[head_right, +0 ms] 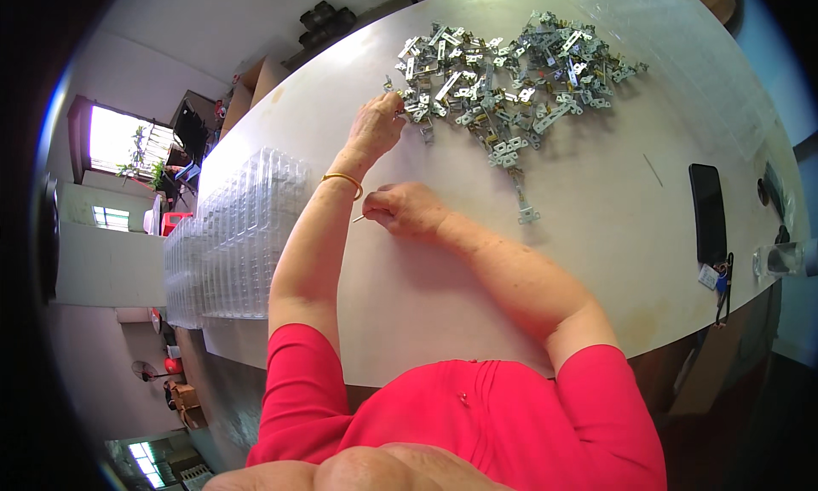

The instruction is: Assembling small metal clips using a needle-like tool and placing them into sorted plastic trays.

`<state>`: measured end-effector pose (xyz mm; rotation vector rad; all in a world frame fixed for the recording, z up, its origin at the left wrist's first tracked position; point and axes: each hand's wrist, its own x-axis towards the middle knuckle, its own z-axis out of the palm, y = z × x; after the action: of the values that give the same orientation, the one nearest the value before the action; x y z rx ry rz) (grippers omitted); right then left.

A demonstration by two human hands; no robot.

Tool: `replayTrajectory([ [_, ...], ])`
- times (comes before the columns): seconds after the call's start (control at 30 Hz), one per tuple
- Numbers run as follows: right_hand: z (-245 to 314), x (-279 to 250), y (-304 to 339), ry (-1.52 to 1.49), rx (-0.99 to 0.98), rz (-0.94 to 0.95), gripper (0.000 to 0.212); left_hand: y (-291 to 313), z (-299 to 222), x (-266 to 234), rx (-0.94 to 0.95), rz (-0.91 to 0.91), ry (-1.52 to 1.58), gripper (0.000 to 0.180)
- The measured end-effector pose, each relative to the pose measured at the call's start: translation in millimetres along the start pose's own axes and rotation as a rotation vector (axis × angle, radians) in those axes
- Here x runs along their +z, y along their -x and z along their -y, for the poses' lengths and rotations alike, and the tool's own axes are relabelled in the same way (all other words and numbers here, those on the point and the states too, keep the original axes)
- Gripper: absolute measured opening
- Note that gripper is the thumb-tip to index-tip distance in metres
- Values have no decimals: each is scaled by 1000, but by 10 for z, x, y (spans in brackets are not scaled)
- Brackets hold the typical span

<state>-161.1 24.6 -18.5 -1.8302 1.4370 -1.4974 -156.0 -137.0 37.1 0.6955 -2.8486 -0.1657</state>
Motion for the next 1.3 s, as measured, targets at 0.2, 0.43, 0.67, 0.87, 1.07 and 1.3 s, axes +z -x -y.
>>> replayTrajectory([
  [0.2, 14, 16, -8, 29, 11, 22, 6, 63, 56, 64, -47, -26, 54, 18],
  [0.43, -14, 19, 6, 4, 43, 54, 7, 278, 12, 40, 36, -70, 62, 12],
  [0.67, 5, 13, 1, 41, 34, 64, 8, 549, -119, -145, -5, -109, 196, 15],
  [0.87, 16, -11, 12, -77, 85, -9, 8, 874, -144, -464, -297, -173, 986, 19],
  [1.07, 48, -116, -57, -312, 235, -41, 8, 1327, 274, -329, -453, -215, 1295, 18],
  [1.3, -59, -93, -110, -791, 356, -247, 12, 1679, 242, -214, -436, -178, 1274, 19],
])
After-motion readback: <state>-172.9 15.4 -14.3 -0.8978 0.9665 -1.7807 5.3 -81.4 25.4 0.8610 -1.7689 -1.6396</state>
